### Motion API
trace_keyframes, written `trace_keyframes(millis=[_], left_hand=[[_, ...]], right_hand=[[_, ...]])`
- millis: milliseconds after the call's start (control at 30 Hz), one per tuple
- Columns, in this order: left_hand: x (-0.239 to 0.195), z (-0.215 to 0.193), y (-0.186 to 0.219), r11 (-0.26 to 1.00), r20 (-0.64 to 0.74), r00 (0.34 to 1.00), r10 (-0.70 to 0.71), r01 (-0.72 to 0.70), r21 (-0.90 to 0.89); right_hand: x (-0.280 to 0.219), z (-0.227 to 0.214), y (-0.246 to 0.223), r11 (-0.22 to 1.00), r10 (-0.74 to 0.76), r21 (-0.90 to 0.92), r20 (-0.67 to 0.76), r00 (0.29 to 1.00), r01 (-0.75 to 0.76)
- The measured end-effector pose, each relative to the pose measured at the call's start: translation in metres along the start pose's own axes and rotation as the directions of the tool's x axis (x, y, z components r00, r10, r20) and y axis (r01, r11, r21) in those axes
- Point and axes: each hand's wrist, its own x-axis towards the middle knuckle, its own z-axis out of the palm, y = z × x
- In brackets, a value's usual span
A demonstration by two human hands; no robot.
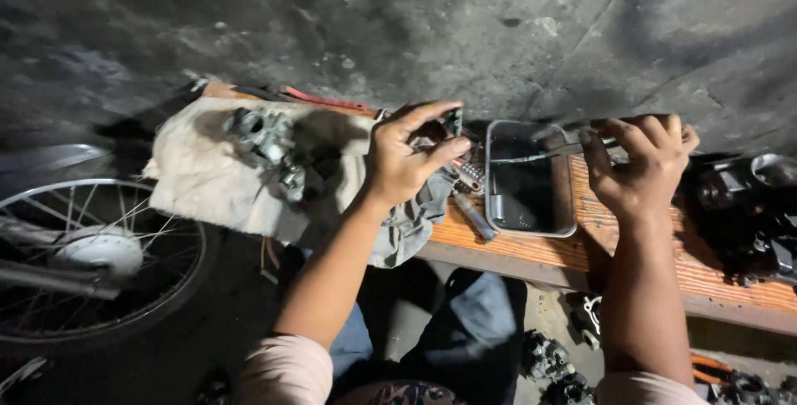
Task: The person cleans small metal parts of a carburetor using a toothbrush and a liquid in a tray. They scrub the parts and then wipe them with a cloth. The person handles the parts one by one, scrubbing and wiping them repeatedly.
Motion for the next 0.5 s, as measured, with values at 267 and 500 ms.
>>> trace_keyframes(millis=[267, 500], left_hand=[[-0.063, -0.020, -0.058, 1.000, -0.205, 0.979, 0.009, -0.009, -0.002], [-0.098, -0.023, -0.085, 0.954, -0.226, 0.966, -0.125, 0.054, -0.295]], right_hand=[[-0.007, 0.015, -0.141, 0.962, -0.092, 0.266, 0.105, 0.990, 0.061], [-0.028, 0.057, -0.203, 0.963, 0.117, 0.147, 0.527, 0.842, -0.226]])
